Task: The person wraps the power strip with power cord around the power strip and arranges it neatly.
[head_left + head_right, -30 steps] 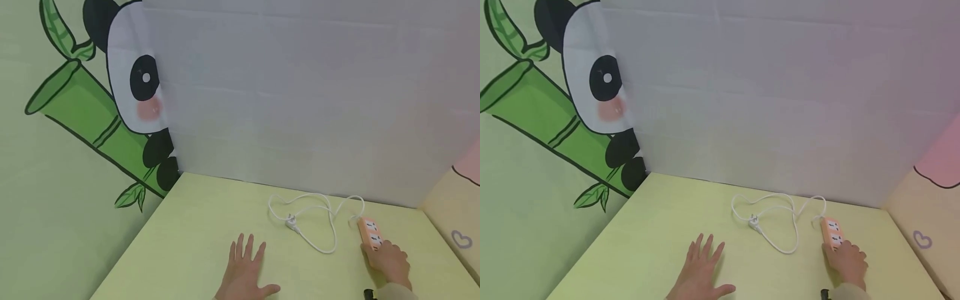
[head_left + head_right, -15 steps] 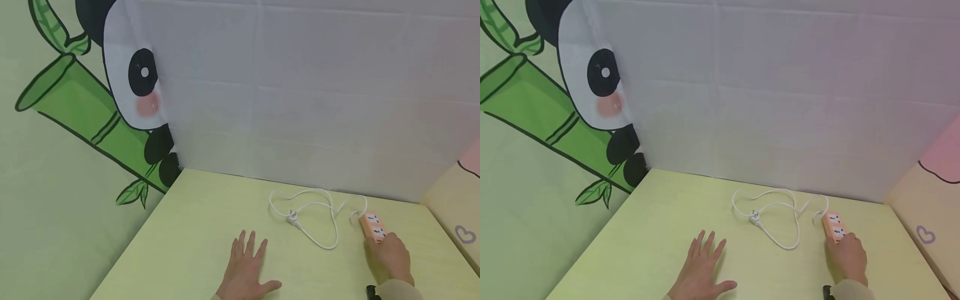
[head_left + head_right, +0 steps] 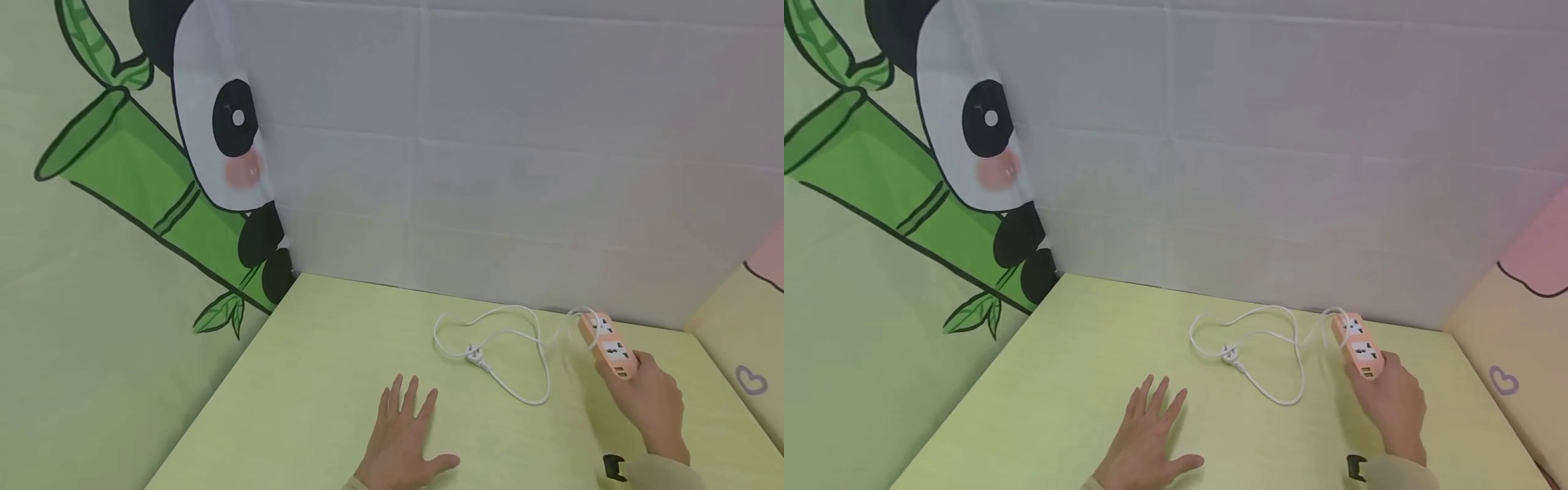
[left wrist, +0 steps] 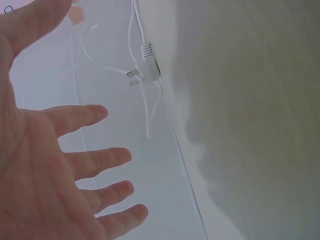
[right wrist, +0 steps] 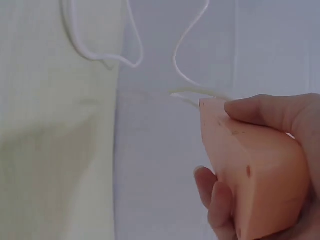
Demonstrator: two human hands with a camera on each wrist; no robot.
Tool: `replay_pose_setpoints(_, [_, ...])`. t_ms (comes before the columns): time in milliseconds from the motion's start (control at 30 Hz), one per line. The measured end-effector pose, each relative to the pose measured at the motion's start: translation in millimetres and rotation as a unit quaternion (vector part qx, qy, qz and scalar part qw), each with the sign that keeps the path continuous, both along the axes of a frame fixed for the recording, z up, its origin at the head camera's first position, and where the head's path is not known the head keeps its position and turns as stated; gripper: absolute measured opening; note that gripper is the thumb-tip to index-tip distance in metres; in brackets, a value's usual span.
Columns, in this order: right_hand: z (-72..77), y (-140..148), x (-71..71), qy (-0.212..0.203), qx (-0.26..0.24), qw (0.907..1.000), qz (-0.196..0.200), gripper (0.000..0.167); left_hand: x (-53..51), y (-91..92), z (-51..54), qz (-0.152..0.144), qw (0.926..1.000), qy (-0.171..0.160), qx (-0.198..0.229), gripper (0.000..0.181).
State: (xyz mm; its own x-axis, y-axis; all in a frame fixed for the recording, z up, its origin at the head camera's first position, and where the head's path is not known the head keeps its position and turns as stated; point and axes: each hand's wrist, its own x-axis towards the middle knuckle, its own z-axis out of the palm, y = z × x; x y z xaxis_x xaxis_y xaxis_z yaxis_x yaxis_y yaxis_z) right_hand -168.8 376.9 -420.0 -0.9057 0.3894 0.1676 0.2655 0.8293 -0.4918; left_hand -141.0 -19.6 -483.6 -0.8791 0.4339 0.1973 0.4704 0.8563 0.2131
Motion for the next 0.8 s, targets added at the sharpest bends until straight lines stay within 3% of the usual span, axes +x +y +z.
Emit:
replay_pose_setpoints(133, [22.2, -22.4, 20.3, 0.075, 0.003, 0.9969, -0.02, 0.071, 4.1, -6.1, 2.2, -0.014, 0.9998, 0.008, 0.015, 0.092])
replay_pose_setpoints(300, [47.7, -55.0, 44.3, 0.171, 0.007, 0.9844, -0.04, 0.063, 5.1, -14.2, 3.2, -0.02, 0.9976, 0.047, 0.048, 0.086])
replay_pose_setpoints(433, [65.6, -70.2, 38.9, 0.231, -0.022, 0.9722, -0.026, 0.062, -8.3, -7.2, 1.3, 0.005, 0.9921, 0.097, 0.079, 0.081])
replay_pose_setpoints(600, [83.0, -89.3, 34.3, 0.275, -0.059, 0.9595, 0.018, 0.06, -24.2, 0.5, 5.5, 0.023, 0.977, 0.174, 0.12, 0.077])
replay_pose_setpoints(700, [88.2, -96.6, 29.9, 0.288, -0.075, 0.9537, 0.044, 0.06, -32.0, 4.0, 15.9, 0.031, 0.9694, 0.202, 0.137, 0.076])
replay_pose_setpoints(800, [92.1, -99.7, 24.8, 0.296, -0.089, 0.9481, 0.072, 0.061, -41.2, 7.0, 33.4, 0.033, 0.9641, 0.219, 0.147, 0.076])
